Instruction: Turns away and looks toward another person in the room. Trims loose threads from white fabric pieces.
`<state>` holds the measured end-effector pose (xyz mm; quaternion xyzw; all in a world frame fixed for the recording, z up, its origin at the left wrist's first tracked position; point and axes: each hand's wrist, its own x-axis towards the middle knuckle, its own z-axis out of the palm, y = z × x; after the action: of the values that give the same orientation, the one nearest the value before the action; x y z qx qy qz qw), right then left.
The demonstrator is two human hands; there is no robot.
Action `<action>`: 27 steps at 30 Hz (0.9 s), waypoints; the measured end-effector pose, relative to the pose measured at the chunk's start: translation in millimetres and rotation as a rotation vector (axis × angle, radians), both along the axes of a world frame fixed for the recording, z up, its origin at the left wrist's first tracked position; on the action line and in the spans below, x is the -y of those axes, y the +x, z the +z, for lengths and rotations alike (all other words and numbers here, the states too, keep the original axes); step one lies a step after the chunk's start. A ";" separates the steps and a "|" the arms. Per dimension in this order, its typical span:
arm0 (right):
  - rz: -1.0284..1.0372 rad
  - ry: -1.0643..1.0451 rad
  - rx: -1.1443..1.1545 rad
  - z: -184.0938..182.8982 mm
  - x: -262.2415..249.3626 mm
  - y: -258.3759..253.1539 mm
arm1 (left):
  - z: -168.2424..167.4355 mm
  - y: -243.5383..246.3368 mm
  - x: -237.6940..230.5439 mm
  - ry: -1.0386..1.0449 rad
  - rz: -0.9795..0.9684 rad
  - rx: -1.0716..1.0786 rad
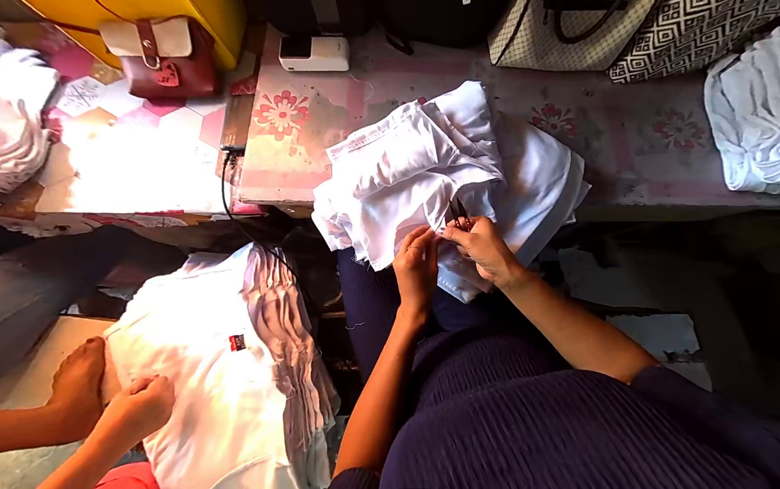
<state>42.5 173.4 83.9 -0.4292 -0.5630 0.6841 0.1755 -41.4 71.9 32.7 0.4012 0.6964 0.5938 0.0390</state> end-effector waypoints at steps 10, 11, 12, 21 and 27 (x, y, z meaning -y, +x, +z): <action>-0.027 -0.080 -0.018 7.0 -0.7 0.7 | -14.1 -9.1 1.0 0.138 -0.025 -0.355; -0.026 -0.078 -0.021 7.0 -1.3 1.2 | -14.6 -11.3 0.5 0.149 -0.043 -0.366; -0.027 -0.088 -0.024 7.2 -2.3 2.1 | -14.3 -12.6 1.0 0.148 -0.061 -0.371; 0.005 -0.074 -0.032 7.6 -5.6 5.0 | 8.8 3.5 16.4 0.022 -0.041 -0.110; -0.003 0.011 -0.012 4.7 -5.8 6.3 | 2.2 -5.5 -0.8 0.044 -0.087 -0.153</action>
<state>48.8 179.2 88.6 -0.4248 -0.5653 0.6833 0.1822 -46.9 72.8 34.9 0.4759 0.6660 0.5745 0.0024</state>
